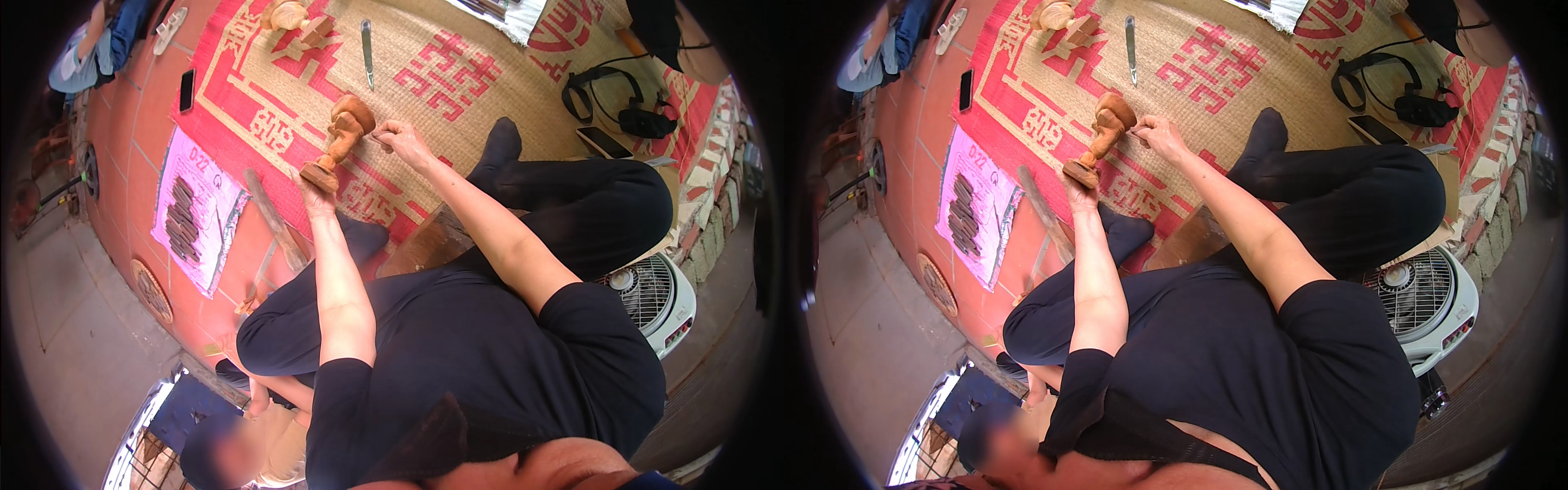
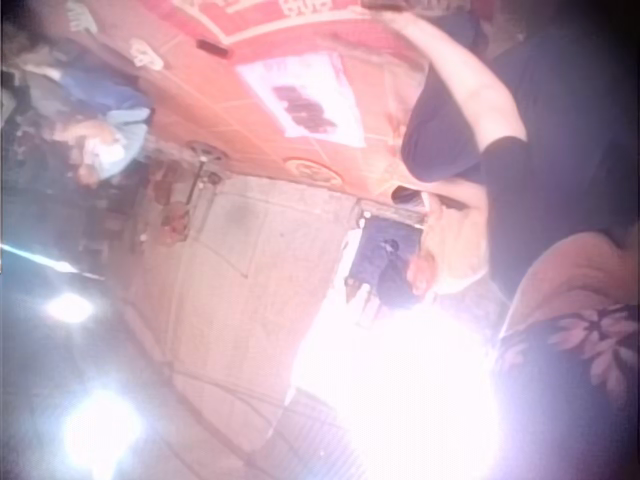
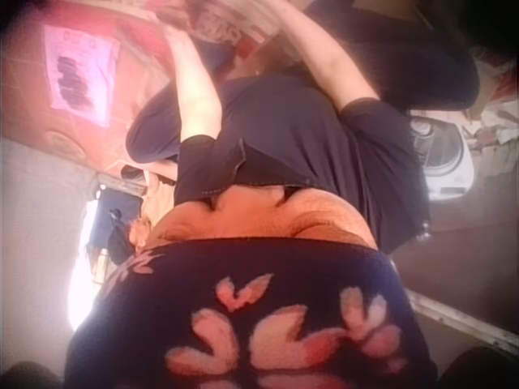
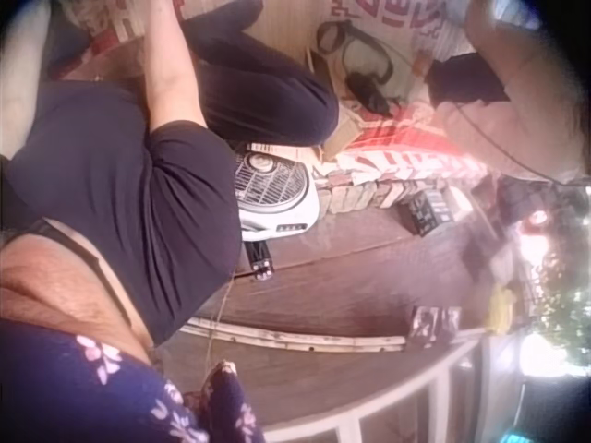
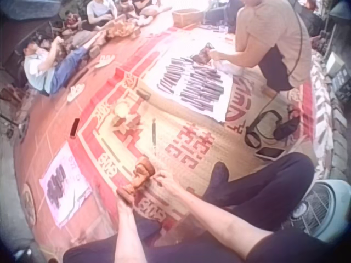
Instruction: The person sits on a mat and carves a small wooden object using a knife. They hold the wood in one hand and use the knife to shape it, occasionally rotating the piece to work on different sides.
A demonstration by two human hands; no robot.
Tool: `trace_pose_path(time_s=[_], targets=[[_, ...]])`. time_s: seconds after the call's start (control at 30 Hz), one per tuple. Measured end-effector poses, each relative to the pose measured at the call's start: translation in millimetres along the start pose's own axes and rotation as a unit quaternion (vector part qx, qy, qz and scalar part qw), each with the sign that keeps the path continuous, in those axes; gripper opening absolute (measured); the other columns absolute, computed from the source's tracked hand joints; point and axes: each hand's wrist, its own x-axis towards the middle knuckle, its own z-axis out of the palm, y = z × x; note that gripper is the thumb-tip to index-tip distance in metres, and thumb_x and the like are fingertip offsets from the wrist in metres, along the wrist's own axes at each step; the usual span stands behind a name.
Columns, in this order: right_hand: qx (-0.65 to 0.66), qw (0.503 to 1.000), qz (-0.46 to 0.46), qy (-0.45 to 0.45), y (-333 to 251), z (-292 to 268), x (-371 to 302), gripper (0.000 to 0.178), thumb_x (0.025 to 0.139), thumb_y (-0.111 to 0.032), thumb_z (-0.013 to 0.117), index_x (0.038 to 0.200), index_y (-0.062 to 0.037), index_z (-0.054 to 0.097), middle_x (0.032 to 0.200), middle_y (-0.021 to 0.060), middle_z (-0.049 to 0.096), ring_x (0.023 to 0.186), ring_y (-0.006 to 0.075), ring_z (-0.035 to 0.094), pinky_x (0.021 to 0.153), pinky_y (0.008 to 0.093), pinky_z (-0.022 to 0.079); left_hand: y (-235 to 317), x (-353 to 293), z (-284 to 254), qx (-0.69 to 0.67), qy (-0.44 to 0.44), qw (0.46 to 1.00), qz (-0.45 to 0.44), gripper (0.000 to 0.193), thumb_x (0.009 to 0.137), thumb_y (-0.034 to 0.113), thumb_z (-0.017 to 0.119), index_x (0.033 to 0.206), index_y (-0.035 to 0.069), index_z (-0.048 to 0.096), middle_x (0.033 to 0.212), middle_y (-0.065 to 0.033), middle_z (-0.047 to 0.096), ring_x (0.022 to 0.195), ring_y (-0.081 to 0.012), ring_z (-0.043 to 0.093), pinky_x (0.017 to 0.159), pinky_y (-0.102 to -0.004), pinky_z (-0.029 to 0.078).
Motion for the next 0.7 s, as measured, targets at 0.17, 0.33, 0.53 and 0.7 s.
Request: trace_pose_path(time_s=[0.17, 0.33, 0.53, 0.7], targets=[[-0.048, 0.999, 0.007, 0.008, 1, 2, -4, 0.019, 0.085, -0.021, 0.062, 0.082, -0.0030, 0.064, 0.064, 0.0005, 0.055, 0.057, 0.0078, 0.049, 0.055, 0.0242, 0.040, 8, -12, 24, 0.032, 0.013, 0.999, -0.018, 0.066, 0.083, 0.065, 0.051, 0.103, 0.002, 0.059, 0.097, -0.0094, 0.063, 0.082, -0.0202, 0.062, 0.067, -0.0339, 0.054], [-0.068, 0.998, 0.012, -0.014, 7, 15, -5, 0.024, 0.083, -0.028, 0.065, 0.078, -0.0036, 0.065, 0.066, 0.0016, 0.057, 0.063, 0.0103, 0.051, 0.060, 0.0265, 0.041, 9, -18, 17, 0.000, -0.006, 0.999, -0.052, 0.055, 0.085, 0.055, 0.054, 0.102, 0.003, 0.059, 0.100, -0.0114, 0.063, 0.086, -0.0228, 0.062, 0.070, -0.0388, 0.053], [-0.104, 0.994, -0.002, -0.022, 14, 12, -6, 0.020, 0.080, -0.023, 0.068, 0.077, -0.0029, 0.066, 0.067, 0.0025, 0.058, 0.067, 0.0108, 0.052, 0.064, 0.0279, 0.041, 6, -18, 10, 0.016, -0.026, 0.998, -0.053, 0.039, 0.086, 0.043, 0.054, 0.094, 0.006, 0.063, 0.110, -0.0123, 0.062, 0.096, -0.0261, 0.060, 0.075, -0.0424, 0.053], [-0.077, 0.997, -0.002, -0.025, 3, 11, -11, 0.017, 0.079, -0.020, 0.069, 0.077, -0.0027, 0.066, 0.069, 0.0025, 0.059, 0.068, 0.0099, 0.052, 0.065, 0.0267, 0.041, 11, -23, 23, 0.104, -0.051, 0.993, -0.030, 0.040, 0.084, 0.040, 0.055, 0.100, 0.004, 0.063, 0.106, -0.0127, 0.063, 0.099, -0.0251, 0.060, 0.085, -0.0403, 0.051]])
